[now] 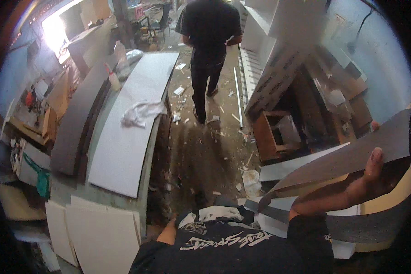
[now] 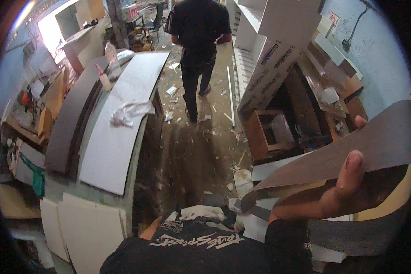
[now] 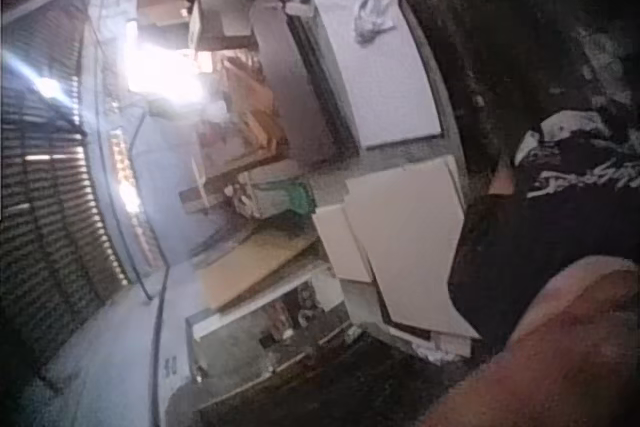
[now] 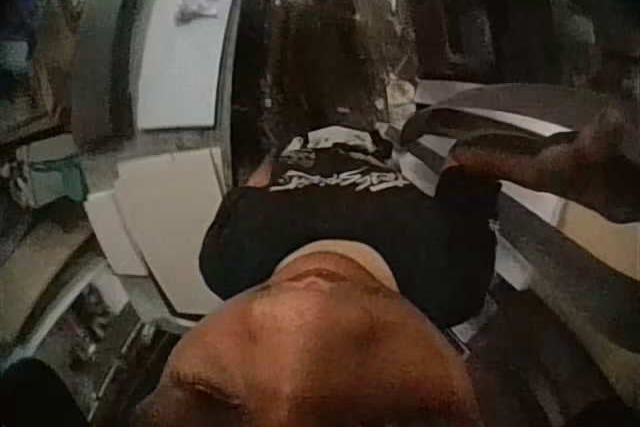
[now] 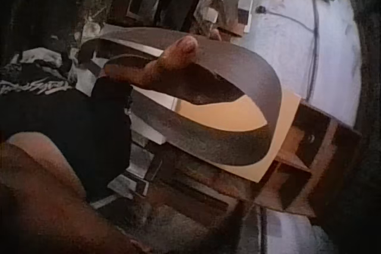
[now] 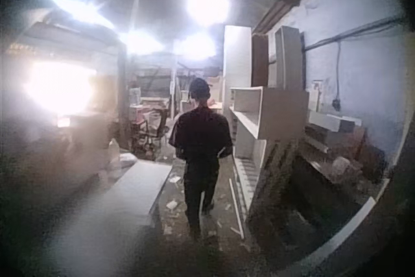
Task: The person handles long wooden and plastic strips, aligning them on a large wooden workbench and using a hammer to secure parts into place.
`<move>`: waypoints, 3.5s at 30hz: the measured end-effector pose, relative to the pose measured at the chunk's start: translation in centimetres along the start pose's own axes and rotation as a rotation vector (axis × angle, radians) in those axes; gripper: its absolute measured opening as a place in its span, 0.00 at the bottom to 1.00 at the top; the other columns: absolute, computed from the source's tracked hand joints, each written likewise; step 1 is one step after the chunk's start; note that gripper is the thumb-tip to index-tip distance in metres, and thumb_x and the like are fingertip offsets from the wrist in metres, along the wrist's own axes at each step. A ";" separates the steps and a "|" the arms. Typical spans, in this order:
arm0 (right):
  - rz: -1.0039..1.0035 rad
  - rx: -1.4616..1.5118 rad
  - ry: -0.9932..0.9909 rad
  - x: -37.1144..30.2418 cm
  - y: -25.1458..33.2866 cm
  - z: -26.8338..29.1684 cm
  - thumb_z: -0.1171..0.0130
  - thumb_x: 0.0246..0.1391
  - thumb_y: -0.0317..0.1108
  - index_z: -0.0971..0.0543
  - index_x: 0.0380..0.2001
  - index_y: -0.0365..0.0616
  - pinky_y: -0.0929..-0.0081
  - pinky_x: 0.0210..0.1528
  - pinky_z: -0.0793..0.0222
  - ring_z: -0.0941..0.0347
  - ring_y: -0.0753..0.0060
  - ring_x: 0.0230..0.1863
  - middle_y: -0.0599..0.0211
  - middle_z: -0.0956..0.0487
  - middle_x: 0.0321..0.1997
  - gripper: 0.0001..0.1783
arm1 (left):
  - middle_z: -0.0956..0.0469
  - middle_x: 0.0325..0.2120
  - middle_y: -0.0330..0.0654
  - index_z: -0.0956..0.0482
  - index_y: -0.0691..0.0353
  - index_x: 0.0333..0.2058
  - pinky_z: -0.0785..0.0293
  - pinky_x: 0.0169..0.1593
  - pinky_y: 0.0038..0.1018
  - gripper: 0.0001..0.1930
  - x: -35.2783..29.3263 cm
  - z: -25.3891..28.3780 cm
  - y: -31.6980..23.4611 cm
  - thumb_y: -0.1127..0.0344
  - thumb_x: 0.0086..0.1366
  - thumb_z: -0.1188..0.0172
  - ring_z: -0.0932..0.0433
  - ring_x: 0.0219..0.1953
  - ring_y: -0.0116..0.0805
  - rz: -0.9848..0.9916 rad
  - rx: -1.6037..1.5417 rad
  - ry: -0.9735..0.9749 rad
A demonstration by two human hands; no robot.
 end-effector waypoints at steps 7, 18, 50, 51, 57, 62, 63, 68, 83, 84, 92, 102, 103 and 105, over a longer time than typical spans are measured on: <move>-0.103 0.139 -0.038 0.9 -5.7 -13.5 0.32 0.41 0.36 0.38 0.60 0.29 0.64 0.51 0.26 0.26 0.56 0.46 0.47 0.30 0.53 0.44 | 0.19 0.37 0.49 0.22 0.63 0.43 0.25 0.40 0.41 0.22 15.6 10.2 -15.2 0.56 0.54 0.32 0.21 0.36 0.43 -0.137 -0.307 0.076; -0.046 -0.021 0.112 1.4 -20.8 -38.2 0.30 0.36 0.37 0.34 0.61 0.36 0.65 0.53 0.32 0.31 0.62 0.52 0.56 0.32 0.58 0.46 | 0.18 0.38 0.47 0.19 0.62 0.43 0.26 0.43 0.39 0.24 31.4 19.5 -32.5 0.52 0.52 0.29 0.20 0.40 0.38 0.004 -0.052 0.101; -0.188 -0.207 0.259 11.0 -65.5 -107.6 0.30 0.37 0.30 0.28 0.56 0.41 0.58 0.56 0.33 0.38 0.56 0.63 0.54 0.36 0.64 0.38 | 0.18 0.38 0.52 0.19 0.63 0.43 0.25 0.48 0.36 0.22 84.4 56.2 -92.6 0.52 0.56 0.37 0.19 0.43 0.46 -0.221 -0.174 -0.255; -0.245 -0.180 0.252 10.5 -67.1 -108.9 0.30 0.37 0.30 0.29 0.57 0.41 0.60 0.55 0.32 0.39 0.57 0.64 0.54 0.37 0.65 0.38 | 0.18 0.39 0.52 0.20 0.63 0.43 0.25 0.48 0.36 0.22 85.9 56.8 -92.3 0.52 0.56 0.37 0.19 0.43 0.46 -0.202 -0.168 -0.250; -0.301 -0.148 0.246 10.8 -74.1 -118.8 0.32 0.45 0.24 0.33 0.58 0.31 0.67 0.53 0.31 0.30 0.66 0.51 0.55 0.32 0.57 0.36 | 0.22 0.48 0.59 0.21 0.66 0.49 0.29 0.56 0.39 0.31 93.0 59.1 -87.9 0.45 0.55 0.39 0.24 0.53 0.52 0.062 0.141 0.017; -0.274 -0.057 0.233 12.1 -79.9 -131.1 0.33 0.45 0.23 0.33 0.57 0.32 0.68 0.53 0.31 0.31 0.67 0.50 0.57 0.33 0.57 0.34 | 0.21 0.46 0.60 0.19 0.68 0.45 0.28 0.55 0.40 0.30 97.4 64.8 -83.8 0.45 0.56 0.40 0.22 0.51 0.53 0.310 0.139 0.035; -0.260 -0.041 0.226 12.6 -80.9 -133.8 0.33 0.44 0.25 0.33 0.58 0.34 0.67 0.52 0.31 0.32 0.65 0.52 0.57 0.34 0.59 0.35 | 0.21 0.45 0.60 0.19 0.68 0.44 0.28 0.54 0.39 0.29 98.2 66.5 -84.7 0.46 0.56 0.40 0.21 0.49 0.52 0.296 0.074 0.010; -0.183 0.100 0.204 15.0 -85.5 -147.6 0.32 0.42 0.30 0.33 0.60 0.37 0.66 0.50 0.32 0.35 0.64 0.56 0.57 0.35 0.60 0.39 | 0.17 0.32 0.53 0.16 0.69 0.34 0.25 0.42 0.36 0.19 100.8 76.2 -91.7 0.56 0.56 0.38 0.18 0.38 0.42 0.306 -0.295 -0.275; 0.020 0.134 0.146 19.5 -93.2 -180.0 0.28 0.39 0.31 0.32 0.61 0.38 0.61 0.51 0.29 0.32 0.61 0.54 0.56 0.38 0.63 0.43 | 0.19 0.41 0.59 0.19 0.68 0.42 0.27 0.48 0.43 0.21 122.7 86.2 -104.5 0.54 0.61 0.44 0.20 0.46 0.53 0.186 -0.091 -0.295; 0.019 0.144 0.145 19.8 -93.9 -182.3 0.27 0.37 0.32 0.31 0.61 0.38 0.61 0.51 0.30 0.33 0.59 0.57 0.54 0.38 0.65 0.43 | 0.19 0.41 0.59 0.19 0.67 0.42 0.27 0.48 0.43 0.21 124.5 86.3 -104.5 0.54 0.62 0.44 0.20 0.46 0.53 0.192 -0.062 -0.248; -0.010 0.048 0.399 23.9 -97.2 -203.5 0.30 0.32 0.32 0.29 0.61 0.40 0.60 0.57 0.33 0.35 0.58 0.62 0.55 0.36 0.65 0.45 | 0.21 0.42 0.58 0.20 0.63 0.44 0.28 0.48 0.46 0.18 144.5 101.0 -117.7 0.57 0.62 0.47 0.22 0.46 0.56 -0.094 0.055 -0.063; -0.007 0.033 0.540 26.5 -100.8 -228.1 0.32 0.30 0.35 0.26 0.60 0.45 0.61 0.56 0.33 0.35 0.56 0.62 0.56 0.33 0.63 0.44 | 0.19 0.33 0.45 0.23 0.63 0.38 0.27 0.43 0.30 0.12 164.4 134.1 -142.6 0.61 0.62 0.41 0.22 0.38 0.33 -0.237 -0.707 -0.502; 0.009 0.035 0.531 26.8 -101.5 -230.3 0.32 0.30 0.35 0.26 0.59 0.44 0.61 0.56 0.33 0.35 0.56 0.62 0.56 0.33 0.63 0.44 | 0.19 0.33 0.44 0.22 0.63 0.37 0.27 0.43 0.30 0.12 166.3 135.2 -142.5 0.60 0.62 0.41 0.22 0.37 0.33 -0.231 -0.633 -0.485; 0.032 0.038 0.524 27.3 -103.1 -234.8 0.32 0.30 0.34 0.26 0.59 0.44 0.61 0.55 0.32 0.35 0.56 0.62 0.55 0.33 0.63 0.44 | 0.19 0.33 0.42 0.22 0.61 0.36 0.27 0.42 0.30 0.12 170.0 136.6 -142.4 0.59 0.63 0.41 0.22 0.37 0.32 -0.220 -0.485 -0.441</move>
Point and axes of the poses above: each hand's wrist, its own x-axis towards the middle knuckle, its own z-axis out of the back of the hand, y = z × x, the point moved 10 cm from there along x, towards the middle knuckle
